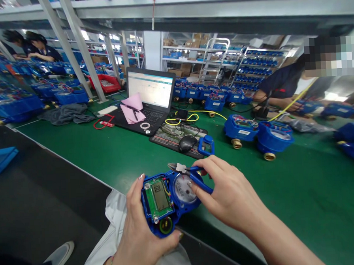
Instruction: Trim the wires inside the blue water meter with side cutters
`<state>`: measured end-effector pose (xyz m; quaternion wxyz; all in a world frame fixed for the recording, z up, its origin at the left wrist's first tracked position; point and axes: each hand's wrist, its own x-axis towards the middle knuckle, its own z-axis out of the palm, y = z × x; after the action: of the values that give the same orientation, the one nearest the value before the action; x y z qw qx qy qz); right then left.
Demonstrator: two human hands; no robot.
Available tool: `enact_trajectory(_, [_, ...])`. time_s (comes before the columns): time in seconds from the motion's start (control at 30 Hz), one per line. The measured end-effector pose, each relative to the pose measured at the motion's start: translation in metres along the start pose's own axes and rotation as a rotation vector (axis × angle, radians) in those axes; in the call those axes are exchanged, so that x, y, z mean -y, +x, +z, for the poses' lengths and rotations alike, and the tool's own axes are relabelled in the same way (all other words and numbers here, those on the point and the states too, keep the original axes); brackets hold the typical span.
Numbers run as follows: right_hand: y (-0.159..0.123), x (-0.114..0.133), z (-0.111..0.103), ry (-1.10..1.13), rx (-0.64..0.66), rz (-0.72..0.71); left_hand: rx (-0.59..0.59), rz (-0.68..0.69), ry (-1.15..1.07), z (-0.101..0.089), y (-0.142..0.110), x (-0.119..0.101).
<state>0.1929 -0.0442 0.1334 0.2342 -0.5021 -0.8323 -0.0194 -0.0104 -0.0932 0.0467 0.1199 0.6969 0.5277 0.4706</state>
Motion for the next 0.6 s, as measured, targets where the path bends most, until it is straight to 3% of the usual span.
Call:
enact_trajectory(0.33, [0.021,-0.006,-0.002,0.081,0.005,-0.073,0.005,0.101,0.052,-0.001,-0.007,0.002])
enact_trajectory(0.6, [0.02,-0.004,0.003,0.173,0.021,-0.113,-0.026,0.198,0.081,0.0,-0.011,0.009])
